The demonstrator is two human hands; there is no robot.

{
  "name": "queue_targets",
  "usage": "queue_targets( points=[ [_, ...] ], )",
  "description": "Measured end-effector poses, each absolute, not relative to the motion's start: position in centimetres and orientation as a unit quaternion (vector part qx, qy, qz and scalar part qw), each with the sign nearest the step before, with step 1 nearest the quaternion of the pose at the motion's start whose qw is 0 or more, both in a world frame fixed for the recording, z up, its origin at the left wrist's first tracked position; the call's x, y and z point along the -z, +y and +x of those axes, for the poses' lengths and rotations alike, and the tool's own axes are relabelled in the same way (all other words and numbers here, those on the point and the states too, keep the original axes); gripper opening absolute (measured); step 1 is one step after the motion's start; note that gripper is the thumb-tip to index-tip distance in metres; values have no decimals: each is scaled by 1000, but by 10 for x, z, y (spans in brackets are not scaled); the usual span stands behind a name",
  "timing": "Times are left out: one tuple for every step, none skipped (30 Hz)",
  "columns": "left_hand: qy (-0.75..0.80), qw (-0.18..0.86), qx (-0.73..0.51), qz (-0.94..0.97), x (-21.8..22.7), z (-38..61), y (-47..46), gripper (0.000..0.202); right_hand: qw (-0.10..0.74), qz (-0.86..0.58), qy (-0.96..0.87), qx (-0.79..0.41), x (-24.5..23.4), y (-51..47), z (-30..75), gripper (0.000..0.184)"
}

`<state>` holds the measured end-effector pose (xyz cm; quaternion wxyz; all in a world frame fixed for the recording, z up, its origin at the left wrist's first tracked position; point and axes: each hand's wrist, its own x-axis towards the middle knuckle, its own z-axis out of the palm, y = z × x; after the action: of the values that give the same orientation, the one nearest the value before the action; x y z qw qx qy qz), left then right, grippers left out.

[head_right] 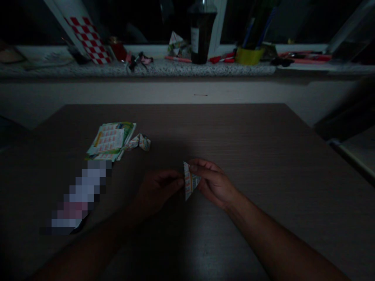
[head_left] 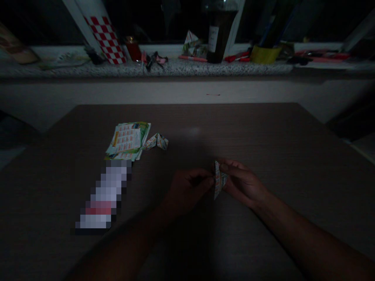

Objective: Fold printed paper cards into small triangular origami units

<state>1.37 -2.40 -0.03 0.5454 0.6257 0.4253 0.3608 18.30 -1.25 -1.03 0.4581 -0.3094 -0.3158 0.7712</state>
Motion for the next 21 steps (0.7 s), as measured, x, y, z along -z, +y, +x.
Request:
queue_targets(
  points=[
    [444,506,-359,647,-1,14,-24,14,470,-325,-338,-748,12,-13,182,18],
    [462,466,-359,664,-1,14,-25,13,487,-345,-367,-713,13,-14,182,18],
    [477,428,-364,676,-2,13,-25,12,507,-369,-400,-668,15,-14,181,19],
    [491,392,-371,684,-2,13,-24,10,525,-393,-439,-614,16,-16,181,20],
    [502,360,-379,689,-1,12,-24,9,537,-419,-478,-554,18,-17,180,25],
    [510,332,-386,693,-1,11,-23,8,539,-440,-517,-499,19,-18,180,33],
    [514,308,-393,698,0,10,-22,7,533,-457,-553,-448,20,-20,180,42],
    [515,285,-399,703,0,8,-21,7,522,-469,-584,-408,21,-21,180,48],
    [513,263,-401,712,1,7,-20,7,509,-475,-609,-381,21,-22,179,51],
    [507,239,-399,725,1,5,-20,7,497,-477,-625,-367,21,-23,179,51],
    [497,215,-394,743,1,4,-20,8,489,-477,-633,-364,21,-23,178,48],
    [482,190,-387,763,0,3,-20,8,484,-476,-635,-368,21,-24,178,44],
    [464,166,-379,783,0,2,-20,9,483,-474,-635,-374,20,-24,177,41],
    [445,144,-375,801,0,1,-20,9,483,-471,-633,-380,20,-24,177,39],
    [425,121,-376,814,0,1,-20,11,486,-469,-632,-381,19,-24,176,37],
    [410,100,-380,823,0,1,-21,12,487,-468,-633,-379,19,-24,176,37],
    [400,82,-381,829,1,1,-21,12,486,-468,-636,-374,19,-24,177,36],
    [393,66,-380,835,1,1,-21,13,482,-468,-642,-369,18,-24,177,36],
    [390,53,-378,838,1,2,-22,12,476,-467,-651,-362,18,-24,178,36],
    [387,41,-376,841,1,2,-22,12,471,-465,-662,-353,18,-24,178,37],
    [384,33,-375,843,1,3,-23,11,466,-461,-672,-344,18,-24,179,39]
  ],
)
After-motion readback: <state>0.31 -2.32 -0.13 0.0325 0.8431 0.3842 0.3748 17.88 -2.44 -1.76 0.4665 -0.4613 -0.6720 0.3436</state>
